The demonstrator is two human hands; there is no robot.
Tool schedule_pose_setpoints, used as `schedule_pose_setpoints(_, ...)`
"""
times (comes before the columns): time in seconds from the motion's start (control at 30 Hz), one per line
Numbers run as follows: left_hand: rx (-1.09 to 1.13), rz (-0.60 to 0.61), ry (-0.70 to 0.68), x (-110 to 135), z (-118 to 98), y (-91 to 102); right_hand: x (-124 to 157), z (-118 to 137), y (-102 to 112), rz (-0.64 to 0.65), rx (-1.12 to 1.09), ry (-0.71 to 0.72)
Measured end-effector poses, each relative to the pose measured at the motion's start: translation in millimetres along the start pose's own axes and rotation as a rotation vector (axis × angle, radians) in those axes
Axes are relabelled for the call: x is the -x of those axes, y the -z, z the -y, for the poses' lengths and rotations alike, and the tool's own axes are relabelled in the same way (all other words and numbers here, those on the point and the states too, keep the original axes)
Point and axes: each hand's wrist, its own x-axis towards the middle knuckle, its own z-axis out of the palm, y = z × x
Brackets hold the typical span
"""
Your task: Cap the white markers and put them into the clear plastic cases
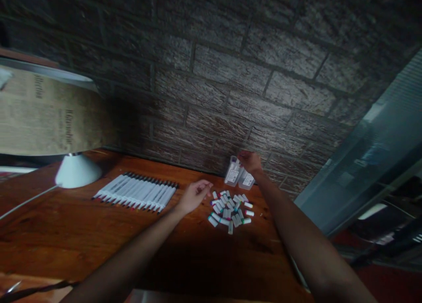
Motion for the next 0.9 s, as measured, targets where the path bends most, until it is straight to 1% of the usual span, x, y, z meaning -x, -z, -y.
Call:
schedule_pose_setpoints(0.13,-0.017,0.023,-0.006,-1.7,10.6,-0.5,1.2,-0.5,-8.1,0.105,0.105,-0.003)
schedule_pose_setpoints(0.23,-0.041,0.055,-0.02,-2.3,14.8,-1.0,2.2,-0.8,-6.6,0.113,0.145,0.008)
schedule_pose_setpoints(0.3,-0.087,0.066,-0.037,-2.0,14.1,0.1,6.9,-0.1,-3.1,0.063,0.144,0.026)
schedule_pose_setpoints(0.37,-0.196,0.059,-0.062,-0.4,10.5,1.8,18.6,1.0,-0.5,-0.018,0.125,0.042)
schedule_pose_setpoints(0.47,-0.484,0.064,-0.099,5.5,0.1,1.8,52.4,-1.5,-4.9,-0.129,0.039,0.066)
schedule_pose_setpoints(0.5,-0.597,0.089,-0.1,7.9,-4.1,0.5,66.8,-5.0,-9.1,-0.184,-0.038,0.091)
schedule_pose_setpoints(0.53,-0.708,0.13,-0.082,10.0,-8.4,-1.1,81.7,-10.2,-14.4,-0.207,-0.089,0.117)
schedule_pose_setpoints(0.57,-0.804,0.183,-0.053,11.7,-12.7,-2.6,96.2,-16.9,-20.4,-0.204,-0.12,0.137)
schedule_pose_setpoints(0.6,-0.908,0.209,0.0,12.8,-16.9,-3.6,109.5,-24.9,-26.7,-0.211,-0.133,0.132)
schedule_pose_setpoints(0.63,-1.027,0.208,0.084,13.4,-21.1,-3.5,120.9,-33.5,-32.8,-0.215,-0.134,0.118)
schedule_pose_setpoints(0.7,-1.215,0.153,0.245,13.5,-30.2,1.8,136.1,-50.3,-42.5,-0.15,-0.11,0.129)
schedule_pose_setpoints(0.73,-1.283,0.112,0.306,13.0,-35.0,7.2,139.7,-57.5,-45.5,-0.112,-0.108,0.142)
schedule_pose_setpoints(0.77,-1.334,0.074,0.352,12.3,-39.8,14.1,141.1,-63.3,-47.3,-0.12,-0.114,0.126)
schedule_pose_setpoints(0.83,-1.411,0.011,0.427,10.0,-48.0,30.0,139.6,-70.1,-47.6,-0.174,-0.141,0.081)
schedule_pose_setpoints(0.9,-1.449,-0.008,0.508,7.4,-52.2,44.3,136.7,-70.7,-46.0,-0.209,-0.174,0.062)
